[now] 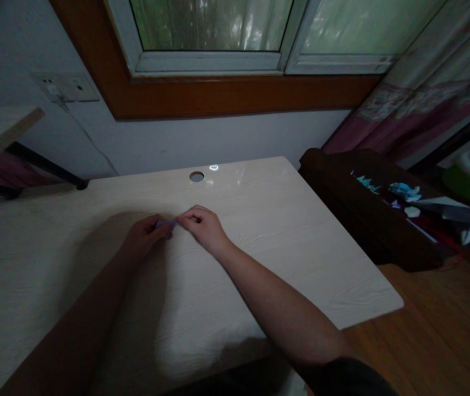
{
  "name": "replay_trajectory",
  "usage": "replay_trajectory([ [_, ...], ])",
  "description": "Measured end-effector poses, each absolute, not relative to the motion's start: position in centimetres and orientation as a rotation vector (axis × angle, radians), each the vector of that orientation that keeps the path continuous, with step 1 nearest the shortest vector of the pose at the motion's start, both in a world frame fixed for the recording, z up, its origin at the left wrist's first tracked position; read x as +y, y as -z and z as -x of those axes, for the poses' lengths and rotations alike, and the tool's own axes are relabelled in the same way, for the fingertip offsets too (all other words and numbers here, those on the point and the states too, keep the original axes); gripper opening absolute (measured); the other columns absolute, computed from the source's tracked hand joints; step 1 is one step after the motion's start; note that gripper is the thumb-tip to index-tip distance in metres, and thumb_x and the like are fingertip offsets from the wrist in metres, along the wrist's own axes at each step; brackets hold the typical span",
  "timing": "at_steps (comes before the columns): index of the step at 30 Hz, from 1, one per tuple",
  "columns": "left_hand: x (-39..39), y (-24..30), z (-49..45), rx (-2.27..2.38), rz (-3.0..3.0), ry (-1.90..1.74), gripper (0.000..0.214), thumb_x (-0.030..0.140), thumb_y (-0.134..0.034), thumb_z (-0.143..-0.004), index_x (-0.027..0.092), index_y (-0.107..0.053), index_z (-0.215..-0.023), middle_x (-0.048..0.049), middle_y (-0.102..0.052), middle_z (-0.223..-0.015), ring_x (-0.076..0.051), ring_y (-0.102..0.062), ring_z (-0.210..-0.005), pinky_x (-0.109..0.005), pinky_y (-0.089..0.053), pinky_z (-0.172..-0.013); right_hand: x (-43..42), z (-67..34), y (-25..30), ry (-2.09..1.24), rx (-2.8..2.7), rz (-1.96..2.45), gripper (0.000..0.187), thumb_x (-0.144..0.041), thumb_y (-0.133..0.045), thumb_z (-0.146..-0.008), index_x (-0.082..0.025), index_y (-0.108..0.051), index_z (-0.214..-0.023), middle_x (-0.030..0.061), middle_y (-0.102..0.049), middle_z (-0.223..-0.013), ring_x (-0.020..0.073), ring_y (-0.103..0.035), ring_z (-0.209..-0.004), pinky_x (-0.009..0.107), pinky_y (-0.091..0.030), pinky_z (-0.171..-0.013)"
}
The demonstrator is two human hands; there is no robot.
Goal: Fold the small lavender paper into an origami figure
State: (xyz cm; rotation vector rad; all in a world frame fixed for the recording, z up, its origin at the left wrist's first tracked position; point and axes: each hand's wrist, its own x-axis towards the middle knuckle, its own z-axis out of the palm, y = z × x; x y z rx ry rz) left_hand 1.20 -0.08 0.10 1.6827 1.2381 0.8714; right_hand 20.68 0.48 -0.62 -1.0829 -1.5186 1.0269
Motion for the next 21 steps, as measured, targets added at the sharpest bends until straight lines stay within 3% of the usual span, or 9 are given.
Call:
replay_trajectory([
  [21,-0.05,-0.51,-1.32,1.303,-1.547,-0.987,0.018,0.034,-0.064,-0.080,0.017,-0.065,-0.074,-0.0010,-0.068,-0.066,-0.015,-0.064,-0.064,-0.025,-0.050,-0.064,0.17,-20.74,0.65,-0.901,-1.667,1.038,0.014,-0.033,-0.067,-0.086,-0.022,-0.075,-0.082,0.0018,-0.062,-0.077,0.0135,-0.056,-0.071,0.027,-0.043,-0.066],
])
